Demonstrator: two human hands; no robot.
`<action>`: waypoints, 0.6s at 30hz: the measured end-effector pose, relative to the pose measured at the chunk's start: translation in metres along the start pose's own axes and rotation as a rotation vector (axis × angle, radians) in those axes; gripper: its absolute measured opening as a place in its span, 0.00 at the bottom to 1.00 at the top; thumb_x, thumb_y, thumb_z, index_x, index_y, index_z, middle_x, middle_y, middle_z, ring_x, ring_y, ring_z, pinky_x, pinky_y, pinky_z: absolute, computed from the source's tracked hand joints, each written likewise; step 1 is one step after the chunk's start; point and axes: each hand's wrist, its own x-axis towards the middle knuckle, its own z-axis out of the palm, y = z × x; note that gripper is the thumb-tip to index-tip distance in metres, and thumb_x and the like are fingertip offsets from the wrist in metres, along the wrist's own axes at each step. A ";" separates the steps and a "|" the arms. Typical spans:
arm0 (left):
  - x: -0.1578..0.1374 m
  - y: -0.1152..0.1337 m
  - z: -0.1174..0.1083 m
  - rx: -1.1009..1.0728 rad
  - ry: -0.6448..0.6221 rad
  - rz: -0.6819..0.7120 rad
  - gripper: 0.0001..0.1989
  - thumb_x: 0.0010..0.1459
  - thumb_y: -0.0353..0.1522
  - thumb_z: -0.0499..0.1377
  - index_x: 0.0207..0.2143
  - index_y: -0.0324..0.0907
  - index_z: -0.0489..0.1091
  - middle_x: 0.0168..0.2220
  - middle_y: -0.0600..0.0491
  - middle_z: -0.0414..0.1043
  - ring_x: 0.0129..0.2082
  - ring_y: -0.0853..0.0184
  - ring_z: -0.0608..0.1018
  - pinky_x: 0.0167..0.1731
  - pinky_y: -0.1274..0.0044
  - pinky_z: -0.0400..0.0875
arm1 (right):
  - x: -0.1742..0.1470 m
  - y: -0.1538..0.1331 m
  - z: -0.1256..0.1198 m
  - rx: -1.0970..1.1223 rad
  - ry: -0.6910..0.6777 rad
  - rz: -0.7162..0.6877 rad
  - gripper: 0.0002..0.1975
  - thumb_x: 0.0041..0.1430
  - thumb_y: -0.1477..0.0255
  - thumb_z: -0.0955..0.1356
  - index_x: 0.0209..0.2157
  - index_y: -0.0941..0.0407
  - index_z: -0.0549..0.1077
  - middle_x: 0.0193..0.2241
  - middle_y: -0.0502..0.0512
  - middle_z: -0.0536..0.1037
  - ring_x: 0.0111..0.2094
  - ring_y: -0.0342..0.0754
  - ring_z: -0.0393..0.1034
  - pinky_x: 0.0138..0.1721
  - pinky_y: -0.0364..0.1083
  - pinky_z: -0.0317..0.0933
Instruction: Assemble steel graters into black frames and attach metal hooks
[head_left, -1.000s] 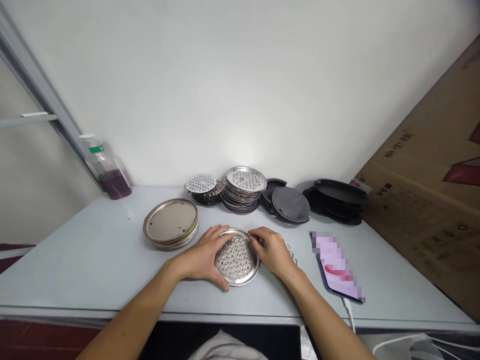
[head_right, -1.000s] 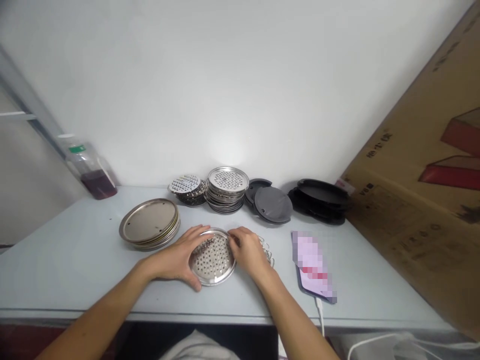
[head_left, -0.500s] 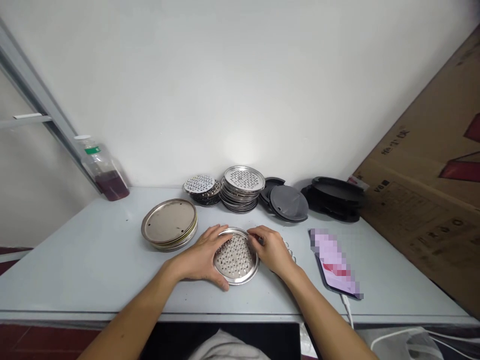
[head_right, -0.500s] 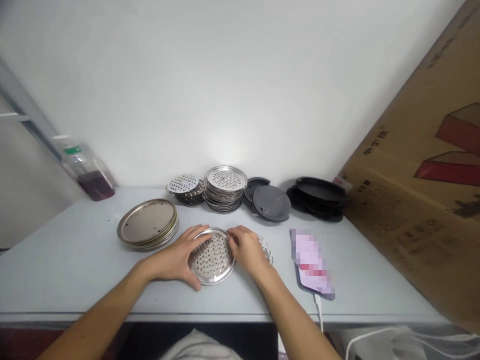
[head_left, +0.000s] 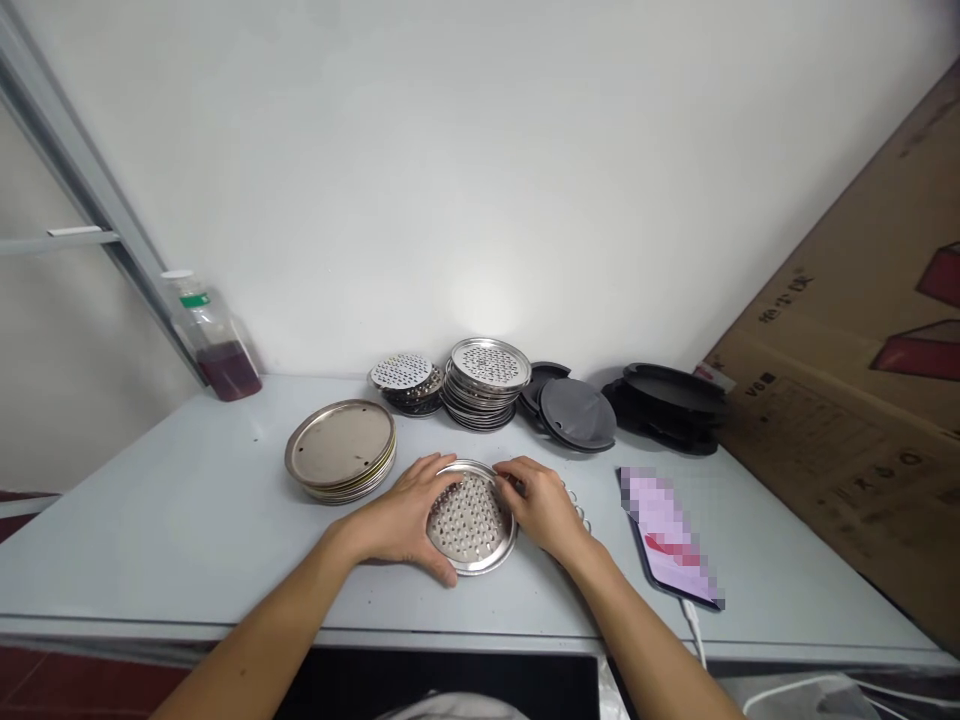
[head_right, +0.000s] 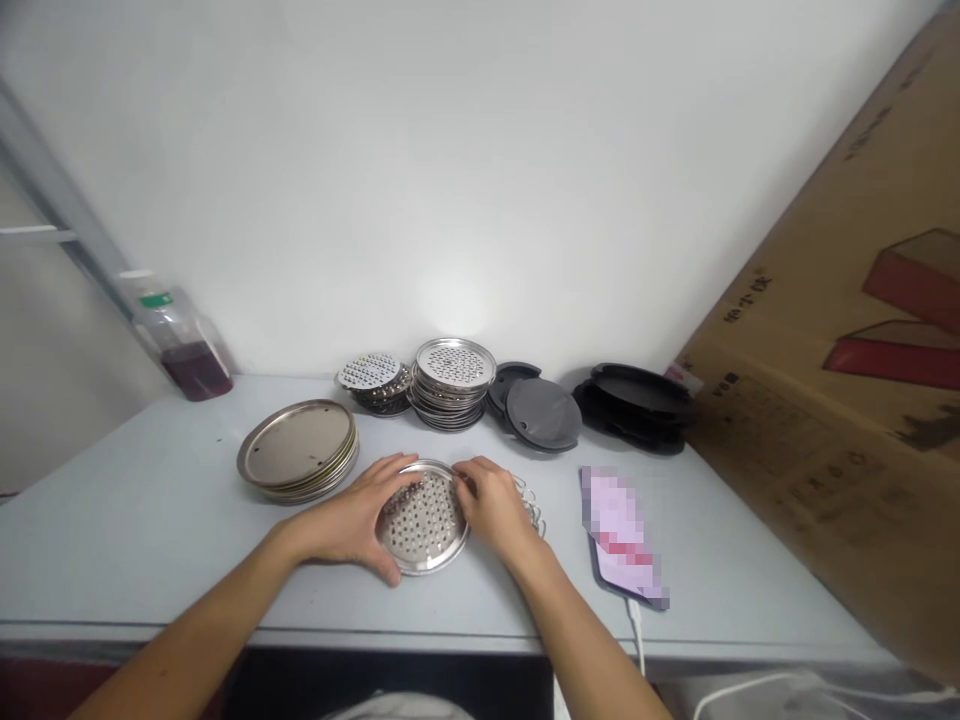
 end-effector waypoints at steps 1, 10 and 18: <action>0.000 0.000 0.000 0.002 -0.003 0.000 0.58 0.34 0.49 0.72 0.66 0.49 0.52 0.71 0.47 0.38 0.69 0.49 0.41 0.66 0.58 0.45 | 0.001 0.002 0.001 0.017 0.020 0.006 0.11 0.60 0.75 0.64 0.41 0.55 0.78 0.37 0.55 0.80 0.37 0.49 0.73 0.40 0.47 0.64; 0.000 -0.003 0.000 -0.030 -0.005 0.003 0.59 0.34 0.50 0.72 0.67 0.50 0.51 0.71 0.48 0.37 0.69 0.47 0.39 0.66 0.58 0.44 | 0.042 -0.004 -0.028 -0.046 0.324 -0.014 0.12 0.61 0.72 0.65 0.43 0.57 0.77 0.34 0.56 0.80 0.32 0.49 0.73 0.38 0.47 0.65; -0.002 0.002 -0.003 -0.014 -0.019 -0.033 0.59 0.32 0.51 0.72 0.66 0.48 0.52 0.71 0.48 0.37 0.69 0.47 0.40 0.66 0.58 0.44 | 0.099 -0.003 -0.045 -0.354 0.270 -0.092 0.14 0.63 0.75 0.62 0.41 0.55 0.79 0.46 0.60 0.76 0.37 0.51 0.74 0.38 0.47 0.64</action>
